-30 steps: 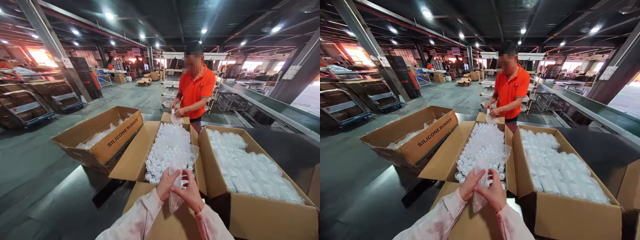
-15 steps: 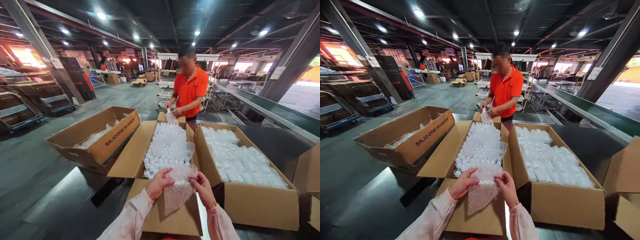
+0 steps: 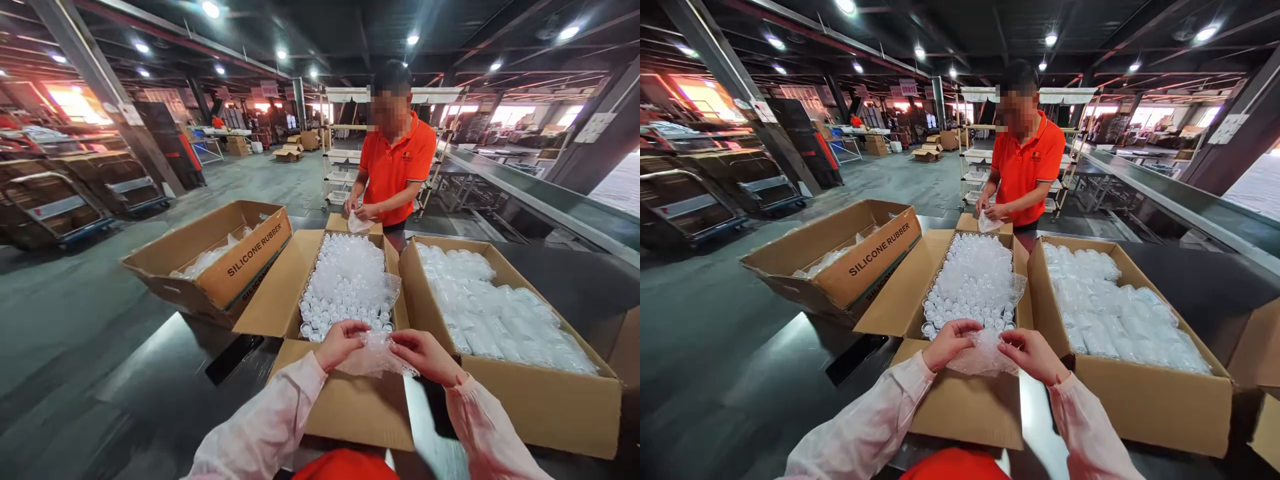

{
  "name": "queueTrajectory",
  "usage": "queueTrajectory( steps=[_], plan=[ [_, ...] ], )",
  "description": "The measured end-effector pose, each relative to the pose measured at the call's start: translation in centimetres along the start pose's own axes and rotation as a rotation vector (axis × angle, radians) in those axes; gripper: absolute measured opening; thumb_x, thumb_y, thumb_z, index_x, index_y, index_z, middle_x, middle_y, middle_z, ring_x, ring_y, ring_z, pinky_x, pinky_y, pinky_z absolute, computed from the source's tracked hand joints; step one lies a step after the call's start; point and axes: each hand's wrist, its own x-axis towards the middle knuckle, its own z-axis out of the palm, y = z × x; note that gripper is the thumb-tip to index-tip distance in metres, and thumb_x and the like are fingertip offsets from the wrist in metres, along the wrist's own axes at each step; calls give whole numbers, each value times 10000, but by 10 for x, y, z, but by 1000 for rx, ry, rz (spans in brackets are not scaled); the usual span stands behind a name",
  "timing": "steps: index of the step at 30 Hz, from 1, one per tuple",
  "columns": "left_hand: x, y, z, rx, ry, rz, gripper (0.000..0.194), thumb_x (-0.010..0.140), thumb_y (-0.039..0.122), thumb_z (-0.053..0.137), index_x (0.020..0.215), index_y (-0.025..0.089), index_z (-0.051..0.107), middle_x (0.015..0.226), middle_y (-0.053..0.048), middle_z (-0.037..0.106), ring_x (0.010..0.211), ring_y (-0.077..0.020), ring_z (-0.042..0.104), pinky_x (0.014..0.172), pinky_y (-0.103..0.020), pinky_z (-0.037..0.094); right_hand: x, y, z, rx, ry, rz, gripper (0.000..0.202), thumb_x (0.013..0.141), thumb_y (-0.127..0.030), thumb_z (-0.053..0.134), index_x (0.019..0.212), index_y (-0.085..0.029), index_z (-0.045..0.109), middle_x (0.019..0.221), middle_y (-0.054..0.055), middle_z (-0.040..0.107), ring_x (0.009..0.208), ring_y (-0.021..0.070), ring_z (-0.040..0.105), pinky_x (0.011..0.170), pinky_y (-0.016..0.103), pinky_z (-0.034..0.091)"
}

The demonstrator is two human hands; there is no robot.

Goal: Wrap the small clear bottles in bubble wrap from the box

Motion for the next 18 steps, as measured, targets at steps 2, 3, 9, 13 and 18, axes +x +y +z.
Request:
queueTrajectory(
  steps=[2, 3, 9, 13, 18],
  plan=[
    [6, 2, -2, 18, 25, -23, 326, 500, 139, 672, 826, 125, 687, 718, -24, 664, 608, -124, 563, 542, -228, 431, 3, 1, 3, 38, -11, 8, 385, 770, -486, 585, 908, -143, 691, 829, 59, 688, 723, 180, 613, 663, 277, 485],
    [10, 3, -4, 35, 27, -35, 333, 514, 180, 688, 841, 118, 681, 676, -18, 651, 572, -120, 554, 504, -223, 422, 5, 3, 5, 62, 2, 21, 380, 771, -497, 576, 857, -142, 682, 760, 42, 665, 664, 158, 590, 619, 259, 468],
    [39, 0, -19, 135, 57, -68, 406, 561, 384, 754, 840, 100, 674, 736, -70, 688, 568, -121, 578, 518, -237, 460, 32, 21, -10, 269, 176, 177, 478, 667, -634, 558, 715, -159, 560, 557, -41, 473, 476, 89, 411, 456, 224, 333],
    [51, 1, -59, 323, 203, -60, 415, 671, 324, 707, 1028, 122, 648, 962, -110, 698, 803, -167, 639, 720, -292, 509, 31, 13, -36, 127, 370, 89, 439, 745, -601, 491, 768, -169, 561, 620, -6, 527, 556, 128, 468, 524, 257, 385],
    [44, -10, -121, 740, 403, -191, 187, 591, 117, 699, 776, 120, 673, 955, -150, 681, 1078, -334, 563, 941, -436, 404, 7, -18, -41, -310, 441, -289, 254, 912, -357, 386, 905, -188, 575, 847, 64, 612, 784, 180, 566, 719, 299, 446]
  ],
)
